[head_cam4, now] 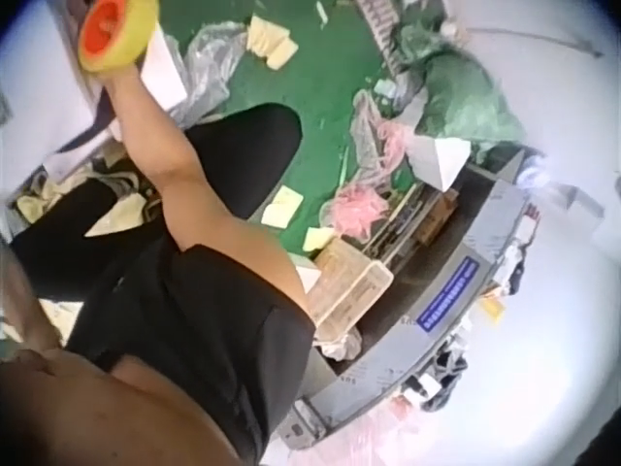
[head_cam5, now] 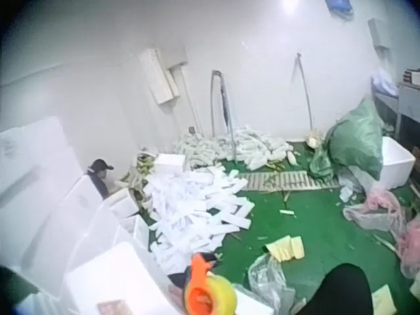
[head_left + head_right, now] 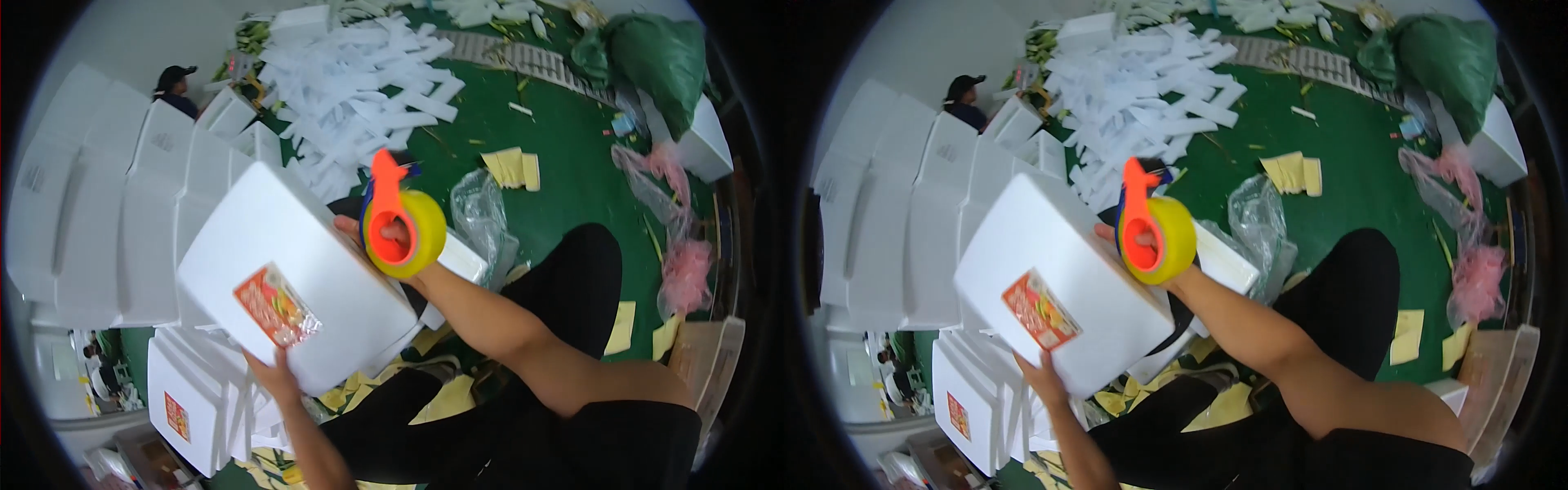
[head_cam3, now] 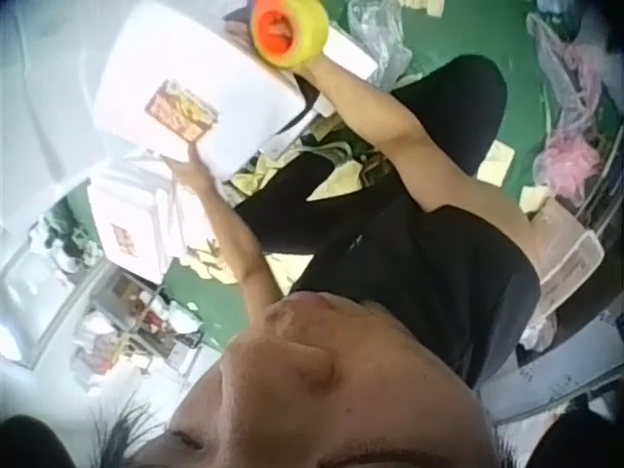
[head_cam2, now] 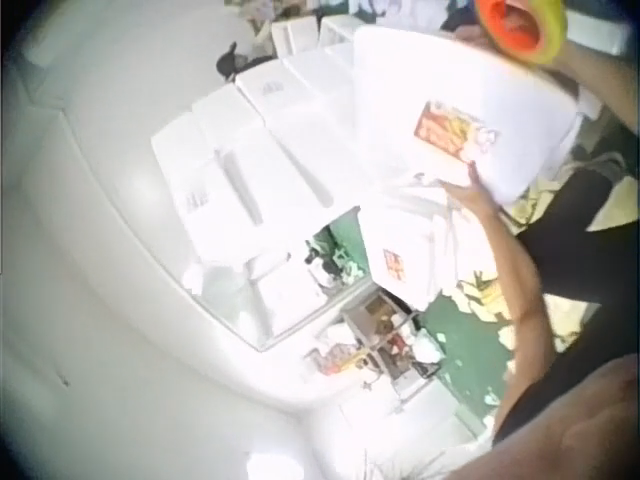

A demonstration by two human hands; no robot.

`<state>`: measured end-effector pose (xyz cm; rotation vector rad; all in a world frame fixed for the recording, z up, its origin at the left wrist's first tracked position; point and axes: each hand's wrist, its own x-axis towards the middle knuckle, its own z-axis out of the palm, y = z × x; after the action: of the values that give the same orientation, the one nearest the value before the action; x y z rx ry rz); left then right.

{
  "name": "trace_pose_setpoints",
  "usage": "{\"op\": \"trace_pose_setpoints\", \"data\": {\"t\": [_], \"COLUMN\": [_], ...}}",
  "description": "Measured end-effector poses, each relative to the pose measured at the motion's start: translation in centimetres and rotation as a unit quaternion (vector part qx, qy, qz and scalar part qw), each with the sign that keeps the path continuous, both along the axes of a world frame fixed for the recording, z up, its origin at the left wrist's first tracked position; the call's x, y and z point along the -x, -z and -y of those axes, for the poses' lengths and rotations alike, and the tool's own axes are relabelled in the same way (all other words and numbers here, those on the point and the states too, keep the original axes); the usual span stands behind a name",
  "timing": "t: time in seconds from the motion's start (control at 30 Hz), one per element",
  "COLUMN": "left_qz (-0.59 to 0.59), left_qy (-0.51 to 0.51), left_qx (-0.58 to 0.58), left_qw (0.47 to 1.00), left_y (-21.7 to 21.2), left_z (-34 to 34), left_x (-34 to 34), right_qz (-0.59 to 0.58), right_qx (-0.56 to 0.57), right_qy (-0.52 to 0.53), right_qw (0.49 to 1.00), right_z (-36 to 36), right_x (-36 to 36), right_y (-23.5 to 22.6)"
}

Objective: The person uses a tape dispenser to seal white foam boxes containing wrapped items and then stacks the sealed boxes.

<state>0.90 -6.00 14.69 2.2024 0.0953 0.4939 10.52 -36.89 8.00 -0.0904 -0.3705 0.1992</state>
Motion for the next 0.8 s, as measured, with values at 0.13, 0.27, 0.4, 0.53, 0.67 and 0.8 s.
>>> {"op": "trace_pose_setpoints", "data": {"t": [0.13, 0.27, 0.4, 0.53, 0.67, 0.8], "left_qz": [0.095, 0.041, -0.047, -0.094, 0.245, 0.101], "left_qy": [0.018, 0.057, 0.051, -0.120, -0.158, 0.227], "left_qx": [0.140, 0.206, 0.297, 0.085, -0.139, -0.562], "left_qw": [0.985, 0.976, 0.952, 0.985, 0.946, 0.789], "left_y": [9.0, 15.1, 12.8, 7.9, -7.4, -19.5], "left_z": [2.8, 0.0, 2.2, -2.7, 1.4, 3.3], "left_x": [6.8, 11.8, 11.2, 14.7, 13.6, 3.2], "right_qz": [-0.130, -0.208, -0.190, -0.342, -0.342, -0.223], "right_qx": [-0.008, -0.238, 0.009, 0.248, 0.380, 0.530], "right_qy": [-0.053, -0.198, -0.033, 0.098, 0.164, 0.167], "right_qw": [0.990, 0.928, 0.981, 0.901, 0.844, 0.801], "right_z": [1.4, -0.3, 3.5, 7.3, 10.8, 10.3], "right_x": [1.3, 4.0, 6.8, 6.9, 8.1, 7.5], "right_y": [4.1, 7.4, 7.7, 4.0, 1.8, -0.5]}}
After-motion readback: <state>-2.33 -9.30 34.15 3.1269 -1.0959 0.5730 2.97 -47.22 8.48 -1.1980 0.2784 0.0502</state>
